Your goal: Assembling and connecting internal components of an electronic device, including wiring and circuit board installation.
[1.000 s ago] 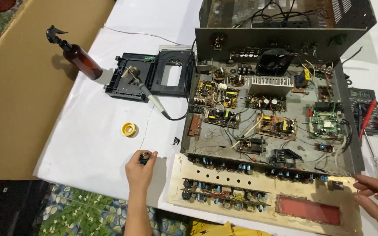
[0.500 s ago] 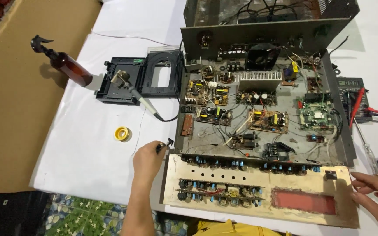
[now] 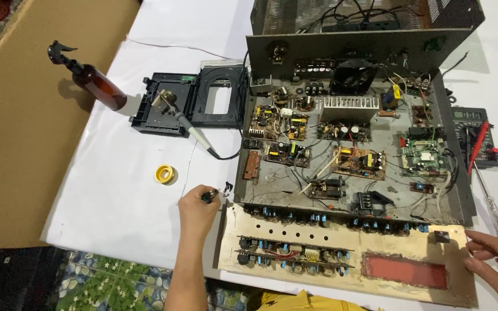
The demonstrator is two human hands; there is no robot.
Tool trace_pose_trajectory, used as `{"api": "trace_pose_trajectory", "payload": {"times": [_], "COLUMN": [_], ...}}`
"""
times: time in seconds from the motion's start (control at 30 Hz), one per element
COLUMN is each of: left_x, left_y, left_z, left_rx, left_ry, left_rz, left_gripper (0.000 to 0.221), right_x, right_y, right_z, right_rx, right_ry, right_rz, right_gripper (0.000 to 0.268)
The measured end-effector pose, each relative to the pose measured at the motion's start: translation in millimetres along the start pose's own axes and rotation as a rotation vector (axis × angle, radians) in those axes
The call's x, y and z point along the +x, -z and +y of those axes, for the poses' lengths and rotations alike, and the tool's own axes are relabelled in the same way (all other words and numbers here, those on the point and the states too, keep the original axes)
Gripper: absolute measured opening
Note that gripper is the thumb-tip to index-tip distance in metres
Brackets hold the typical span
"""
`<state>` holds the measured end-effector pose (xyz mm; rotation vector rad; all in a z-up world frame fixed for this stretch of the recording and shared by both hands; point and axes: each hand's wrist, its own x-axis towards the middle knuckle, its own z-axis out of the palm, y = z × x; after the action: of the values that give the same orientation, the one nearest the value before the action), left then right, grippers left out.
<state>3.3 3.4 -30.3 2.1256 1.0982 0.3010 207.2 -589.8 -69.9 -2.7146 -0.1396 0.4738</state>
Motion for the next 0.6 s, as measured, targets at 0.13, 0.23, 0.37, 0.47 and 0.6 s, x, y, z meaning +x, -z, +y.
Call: {"api": "trace_pose_trajectory", "payload": {"times": [0.13,0.23,0.37,0.47,0.6], "left_x": [-9,-22,-50,-84,-125], "left_y": [7,20,21,8,-15], "left_z": [13,38,60,107,155], "left_rx": [-0.155,-0.195,-0.324,-0.56,-0.647], "left_ry": [-0.128,-0.348,-0.635,-0.81,-0.719], "left_rz": [0.053,0.027,-0.056,-0.239,-0.612], "left_gripper": [0.021,0.031,0.026,0.022,0.016], "right_x": [4,4,-17,-48,-82], "right_y": [-9,-13,10,34,28], "right_z": [16,17,-21,-76,-178], "right_rx": [0.027,0.06,-0.006,0.2,0.387], "right_ry": [0.074,0.076,0.106,0.393,0.681], "right_rz": [0.059,0.037,-0.123,0.048,0.177], "right_gripper": [0.065,0.064,0.077,0.064,0.05]}}
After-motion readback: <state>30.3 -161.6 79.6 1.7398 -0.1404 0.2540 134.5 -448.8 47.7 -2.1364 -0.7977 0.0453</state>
